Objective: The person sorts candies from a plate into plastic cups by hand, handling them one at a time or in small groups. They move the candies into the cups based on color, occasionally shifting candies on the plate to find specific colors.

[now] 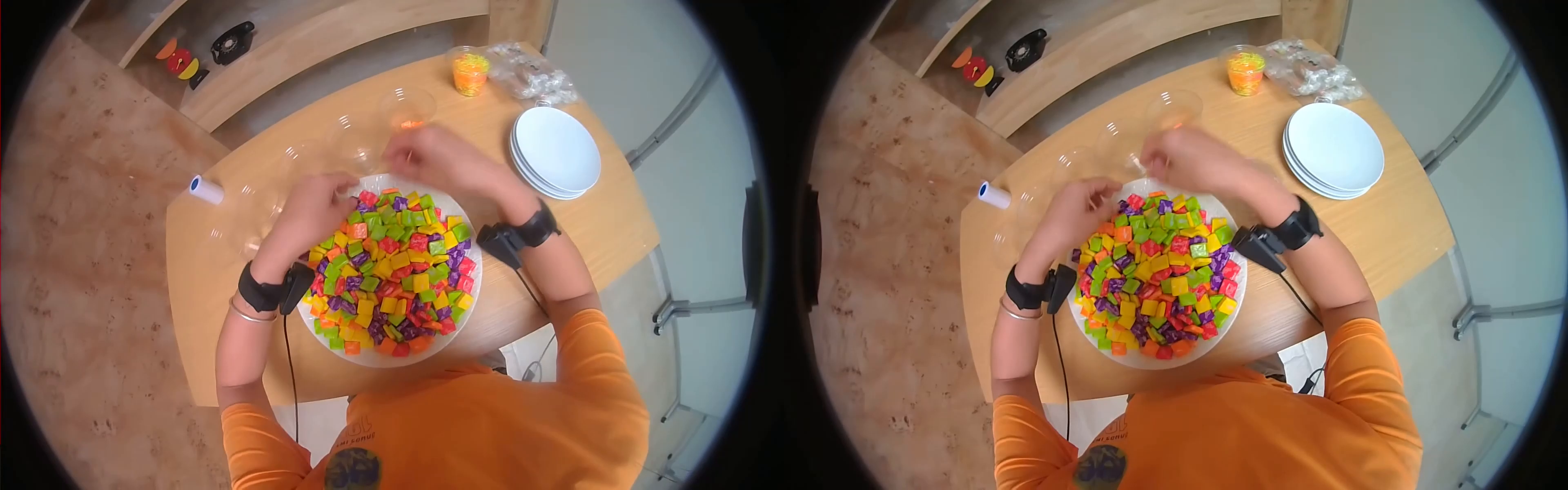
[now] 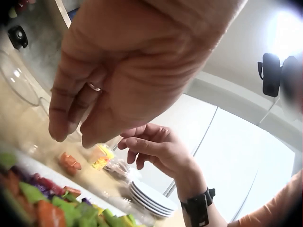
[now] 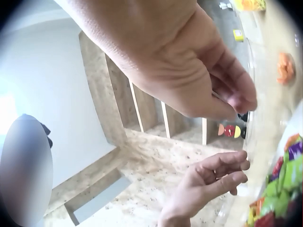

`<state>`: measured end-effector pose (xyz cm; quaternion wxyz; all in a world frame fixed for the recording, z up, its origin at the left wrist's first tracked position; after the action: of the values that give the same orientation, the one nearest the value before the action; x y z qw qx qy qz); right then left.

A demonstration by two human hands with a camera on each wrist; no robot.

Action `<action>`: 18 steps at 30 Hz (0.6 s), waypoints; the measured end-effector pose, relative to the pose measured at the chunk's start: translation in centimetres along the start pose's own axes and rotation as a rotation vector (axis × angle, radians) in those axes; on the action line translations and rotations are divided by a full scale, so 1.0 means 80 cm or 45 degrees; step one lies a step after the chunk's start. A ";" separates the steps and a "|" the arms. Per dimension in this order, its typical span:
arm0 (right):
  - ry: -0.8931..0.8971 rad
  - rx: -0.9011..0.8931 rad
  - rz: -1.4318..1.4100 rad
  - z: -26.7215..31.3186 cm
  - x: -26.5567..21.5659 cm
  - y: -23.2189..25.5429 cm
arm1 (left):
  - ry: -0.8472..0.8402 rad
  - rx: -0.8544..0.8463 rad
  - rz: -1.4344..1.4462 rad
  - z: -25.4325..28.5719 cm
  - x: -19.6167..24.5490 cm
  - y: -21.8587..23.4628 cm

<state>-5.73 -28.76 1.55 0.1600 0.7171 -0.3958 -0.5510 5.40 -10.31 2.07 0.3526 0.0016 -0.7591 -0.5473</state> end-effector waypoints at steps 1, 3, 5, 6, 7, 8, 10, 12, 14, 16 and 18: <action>0.004 -0.159 0.003 0.006 -0.006 -0.022 | 0.029 -0.075 -0.045 0.009 -0.002 -0.004; 0.046 -0.167 0.012 0.018 -0.009 -0.053 | 0.029 -0.120 -0.046 0.022 -0.007 -0.010; 0.280 -0.069 0.122 0.021 -0.006 -0.078 | 0.022 -0.136 0.017 0.033 -0.004 -0.013; 0.248 -0.140 0.104 0.022 -0.003 -0.088 | 0.027 -0.133 0.017 0.035 -0.007 -0.017; 0.254 -0.149 0.101 0.021 0.004 -0.097 | -0.079 -0.088 -0.041 0.036 -0.008 -0.025; 0.271 -0.169 -0.009 0.017 0.011 -0.104 | -0.184 -0.039 -0.099 0.036 -0.005 -0.027; 0.294 -0.188 -0.114 0.014 0.016 -0.104 | -0.069 -0.113 -0.065 0.034 -0.004 -0.024; 0.192 -0.221 -0.160 0.013 0.018 -0.098 | 0.040 -0.195 -0.036 0.036 -0.010 -0.025; 0.196 -0.221 -0.149 0.013 0.011 -0.090 | 0.067 -0.176 0.133 0.041 -0.021 -0.025; 0.194 -0.225 -0.144 0.013 0.005 -0.083 | 0.159 -0.135 0.259 0.049 -0.032 -0.015; 0.140 -0.190 -0.183 0.012 0.003 -0.074 | 0.252 -0.092 0.389 0.054 -0.045 -0.003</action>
<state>-4.30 -25.00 -2.89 0.1946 0.7589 -0.2917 -0.5487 5.70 -5.44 -0.73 0.5042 -0.0725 -0.6921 -0.5114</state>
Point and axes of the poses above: each hand's wrist, its own z-axis away from the middle knuckle, its own y-axis out of the back of the hand, x = y × z, the point moved 4 cm from there along -z, towards the middle knuckle, and after that the axes turned 11 degrees about x, right-handed, at the moved point
